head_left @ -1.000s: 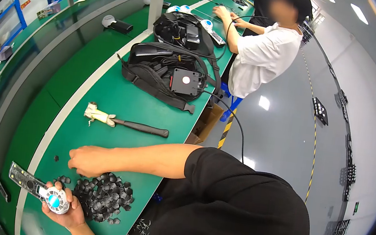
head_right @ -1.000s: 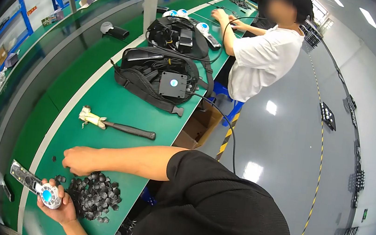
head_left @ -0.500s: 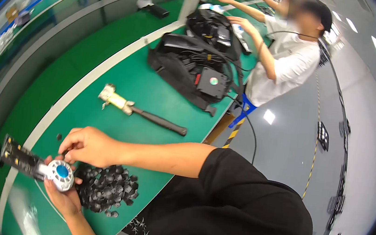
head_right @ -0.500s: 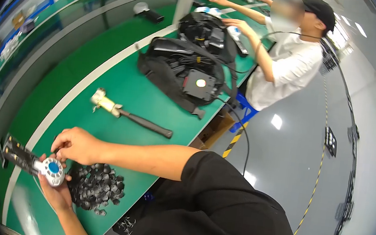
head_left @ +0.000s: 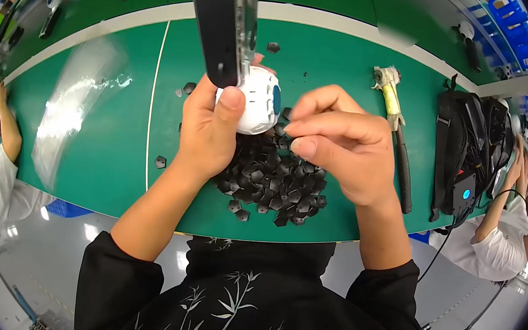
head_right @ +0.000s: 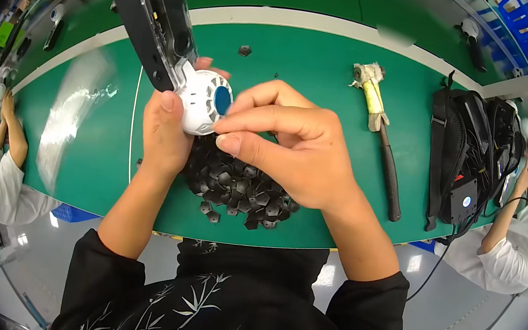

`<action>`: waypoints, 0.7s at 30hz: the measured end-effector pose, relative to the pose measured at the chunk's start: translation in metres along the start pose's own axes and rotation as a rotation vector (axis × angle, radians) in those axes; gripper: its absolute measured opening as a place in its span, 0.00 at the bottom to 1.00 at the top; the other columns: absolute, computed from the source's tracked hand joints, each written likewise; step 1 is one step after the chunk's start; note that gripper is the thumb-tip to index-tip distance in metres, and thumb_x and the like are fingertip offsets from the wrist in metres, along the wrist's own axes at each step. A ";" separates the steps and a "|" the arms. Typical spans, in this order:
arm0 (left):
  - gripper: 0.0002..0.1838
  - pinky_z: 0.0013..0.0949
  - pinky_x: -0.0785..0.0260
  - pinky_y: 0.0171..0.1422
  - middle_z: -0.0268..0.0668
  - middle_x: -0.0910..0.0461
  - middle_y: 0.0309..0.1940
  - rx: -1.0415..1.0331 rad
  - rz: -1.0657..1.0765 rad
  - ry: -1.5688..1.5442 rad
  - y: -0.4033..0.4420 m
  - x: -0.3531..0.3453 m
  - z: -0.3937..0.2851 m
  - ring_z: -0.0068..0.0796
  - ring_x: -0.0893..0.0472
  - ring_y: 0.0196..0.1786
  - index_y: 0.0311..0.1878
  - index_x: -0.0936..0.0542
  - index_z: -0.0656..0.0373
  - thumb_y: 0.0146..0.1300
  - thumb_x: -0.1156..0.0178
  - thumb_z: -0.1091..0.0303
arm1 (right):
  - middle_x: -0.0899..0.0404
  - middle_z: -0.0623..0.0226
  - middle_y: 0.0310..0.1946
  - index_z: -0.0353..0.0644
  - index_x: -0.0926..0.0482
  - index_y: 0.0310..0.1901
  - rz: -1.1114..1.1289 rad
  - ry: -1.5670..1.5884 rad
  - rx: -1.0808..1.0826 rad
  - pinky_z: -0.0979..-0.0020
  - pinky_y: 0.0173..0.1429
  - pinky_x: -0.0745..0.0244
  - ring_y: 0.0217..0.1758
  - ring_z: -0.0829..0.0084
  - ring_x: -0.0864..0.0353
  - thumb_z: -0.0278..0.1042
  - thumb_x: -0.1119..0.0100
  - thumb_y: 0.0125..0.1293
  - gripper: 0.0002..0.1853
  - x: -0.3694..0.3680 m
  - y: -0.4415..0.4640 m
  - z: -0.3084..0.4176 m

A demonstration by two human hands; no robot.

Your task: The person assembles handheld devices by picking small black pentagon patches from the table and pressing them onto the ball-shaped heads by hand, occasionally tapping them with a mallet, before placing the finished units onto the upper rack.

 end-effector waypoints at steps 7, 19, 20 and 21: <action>0.37 0.37 0.28 0.58 0.49 0.22 0.55 -0.140 0.103 0.287 -0.007 0.000 -0.007 0.38 0.20 0.52 0.65 0.31 0.64 0.70 0.47 0.39 | 0.17 0.58 0.34 0.31 0.19 0.39 -0.234 0.192 -0.420 0.80 0.38 0.25 0.31 0.75 0.21 0.15 0.35 0.58 0.07 -0.004 -0.005 -0.005; 0.25 0.34 0.31 0.53 0.40 0.21 0.42 -0.087 0.131 0.262 -0.012 -0.009 -0.011 0.34 0.25 0.44 0.56 0.25 0.66 0.63 0.35 0.58 | 0.22 0.72 0.23 0.37 0.19 0.36 -0.282 0.246 -0.489 0.87 0.32 0.31 0.25 0.84 0.26 0.22 0.29 0.58 0.07 -0.008 -0.004 -0.023; 0.25 0.34 0.31 0.53 0.41 0.21 0.42 -0.049 0.153 0.257 -0.013 -0.011 -0.010 0.34 0.24 0.44 0.57 0.25 0.66 0.64 0.35 0.59 | 0.22 0.72 0.23 0.37 0.20 0.36 -0.286 0.268 -0.489 0.87 0.32 0.31 0.25 0.84 0.26 0.22 0.29 0.57 0.08 -0.008 -0.006 -0.024; 0.25 0.34 0.31 0.53 0.41 0.21 0.42 -0.047 0.154 0.254 -0.013 -0.013 -0.013 0.34 0.24 0.44 0.57 0.25 0.66 0.64 0.35 0.59 | 0.22 0.72 0.23 0.37 0.20 0.36 -0.289 0.267 -0.491 0.87 0.32 0.31 0.25 0.84 0.26 0.22 0.29 0.57 0.08 -0.007 -0.006 -0.026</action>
Point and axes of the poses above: each hand's wrist, its own y-axis towards the middle knuckle, its own x-axis out of the back of the hand, z = x × y, the point moved 4 cm from there along y, towards the middle knuckle
